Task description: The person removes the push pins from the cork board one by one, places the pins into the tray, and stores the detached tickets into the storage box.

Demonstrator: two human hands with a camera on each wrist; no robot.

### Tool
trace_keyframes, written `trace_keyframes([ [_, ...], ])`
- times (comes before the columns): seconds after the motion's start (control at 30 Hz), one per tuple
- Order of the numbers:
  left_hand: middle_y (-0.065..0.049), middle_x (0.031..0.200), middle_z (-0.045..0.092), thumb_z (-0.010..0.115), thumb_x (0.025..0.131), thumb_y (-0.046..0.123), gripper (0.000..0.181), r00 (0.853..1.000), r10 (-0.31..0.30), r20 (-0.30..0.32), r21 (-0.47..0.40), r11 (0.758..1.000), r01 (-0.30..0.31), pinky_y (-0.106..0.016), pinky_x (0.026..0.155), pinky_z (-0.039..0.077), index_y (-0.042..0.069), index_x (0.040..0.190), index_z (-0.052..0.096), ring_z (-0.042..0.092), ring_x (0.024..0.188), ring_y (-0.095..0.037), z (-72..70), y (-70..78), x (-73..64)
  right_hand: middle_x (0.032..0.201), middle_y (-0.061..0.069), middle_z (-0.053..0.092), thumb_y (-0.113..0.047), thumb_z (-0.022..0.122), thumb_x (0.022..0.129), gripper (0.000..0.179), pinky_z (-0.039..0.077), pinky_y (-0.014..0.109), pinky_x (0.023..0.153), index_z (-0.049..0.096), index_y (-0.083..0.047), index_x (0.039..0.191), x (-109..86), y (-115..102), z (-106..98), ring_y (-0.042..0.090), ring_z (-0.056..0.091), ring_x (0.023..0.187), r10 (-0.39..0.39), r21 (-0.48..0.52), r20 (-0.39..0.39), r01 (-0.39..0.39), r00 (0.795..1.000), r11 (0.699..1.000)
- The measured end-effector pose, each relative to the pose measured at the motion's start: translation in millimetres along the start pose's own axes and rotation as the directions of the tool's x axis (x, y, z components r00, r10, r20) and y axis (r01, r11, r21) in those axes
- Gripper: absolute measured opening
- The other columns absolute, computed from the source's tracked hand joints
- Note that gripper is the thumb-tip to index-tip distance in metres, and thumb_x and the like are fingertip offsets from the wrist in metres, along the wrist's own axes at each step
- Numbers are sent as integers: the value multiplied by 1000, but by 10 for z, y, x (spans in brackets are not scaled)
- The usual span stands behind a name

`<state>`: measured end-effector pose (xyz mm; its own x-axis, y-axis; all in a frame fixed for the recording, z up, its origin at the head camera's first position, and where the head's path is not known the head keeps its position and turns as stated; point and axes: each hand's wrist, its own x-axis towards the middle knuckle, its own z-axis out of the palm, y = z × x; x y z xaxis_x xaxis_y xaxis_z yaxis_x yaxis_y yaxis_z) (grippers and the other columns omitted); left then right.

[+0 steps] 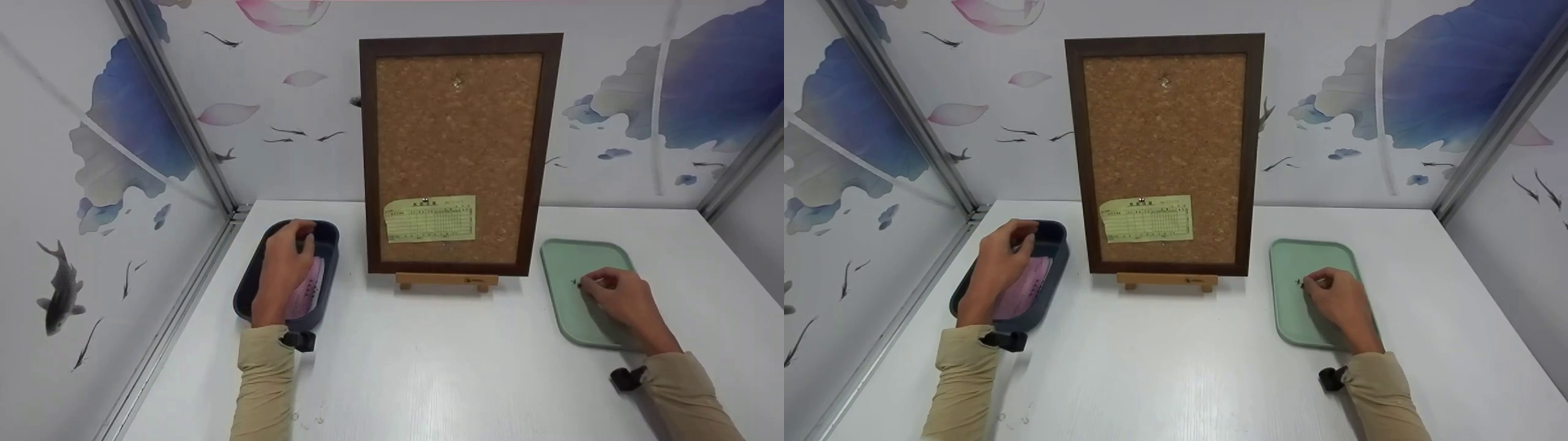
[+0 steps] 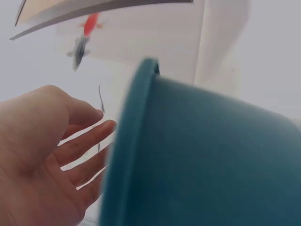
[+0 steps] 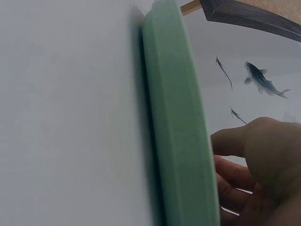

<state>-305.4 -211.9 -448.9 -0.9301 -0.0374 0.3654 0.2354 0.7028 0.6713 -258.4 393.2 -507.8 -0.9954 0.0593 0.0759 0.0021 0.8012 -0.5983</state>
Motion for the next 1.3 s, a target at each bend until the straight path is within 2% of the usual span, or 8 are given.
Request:
trace_keyframes([
  [0.2, -14, 126, 75, 65, 109, 13, 27, 998, 52, -23, -59, 997, -53, -48, 107, 56, 2, 132, 70, 71, 119, -29, 39, 115, 11, 103, 16, 77, -37, 64, 109, 42, 52, 26, 63, 76, -1, 125, -17, -37, 3, 9, 67, 78, -8, 19, -26, 9, 1000, 1000],
  [0.43, -12, 121, 77, 67, 108, 16, 23, 993, 105, -46, -98, 989, -110, -48, 105, 57, 6, 128, 74, 71, 113, -26, 69, 243, 10, 104, 18, 79, -38, 63, 110, 41, 51, 21, 64, 76, -2, 125, -36, -41, 15, -2, 65, 75, -33, 55, -104, 39, 994, 998],
  [0.7, -9, 122, 77, 66, 108, 15, 22, 988, 125, -91, -142, 980, -137, -41, 108, 57, 7, 127, 74, 72, 117, -22, 46, 383, 10, 111, 17, 79, -38, 64, 109, 36, 45, 13, 75, 77, -8, 125, -38, -185, 31, -13, 57, 88, -99, 91, -207, 120, 973, 989],
  [0.87, -11, 121, 77, 66, 108, 13, 21, 981, 155, -118, -158, 972, -172, -40, 105, 58, 5, 126, 74, 73, 115, -22, 108, 447, 17, 108, 14, 79, -35, 65, 109, 32, 43, 11, 75, 77, -10, 124, -58, -328, 69, -13, 55, 90, -118, 96, -298, 153, 947, 984],
  [1.1, -12, 120, 77, 67, 106, 9, 19, 972, 189, -141, -164, 964, -211, -41, 99, 61, 6, 122, 75, 75, 110, -22, 272, 526, 9, 101, 12, 79, -19, 72, 104, 23, 44, 3, 72, 78, -6, 121, -38, -509, 161, -16, 57, 88, -209, 99, -447, 281, 870, 955],
  [1.2, -12, 121, 76, 67, 105, 9, 18, 969, 211, -132, -152, 961, -230, -43, 96, 62, 6, 122, 75, 75, 110, -25, 346, 576, 2, 100, 12, 79, -14, 74, 102, 22, 45, 4, 70, 77, -5, 122, -42, -593, 176, -15, 59, 88, -248, 102, -465, 329, 850, 939],
  [1.3, -11, 124, 73, 68, 105, 9, 18, 970, 218, -109, -147, 961, -232, -45, 95, 62, 7, 122, 74, 75, 112, -28, 414, 633, -11, 101, 11, 79, -13, 74, 102, 22, 46, 5, 70, 76, -5, 123, -62, -682, 178, -13, 60, 89, -280, 98, -459, 361, 843, 927],
])
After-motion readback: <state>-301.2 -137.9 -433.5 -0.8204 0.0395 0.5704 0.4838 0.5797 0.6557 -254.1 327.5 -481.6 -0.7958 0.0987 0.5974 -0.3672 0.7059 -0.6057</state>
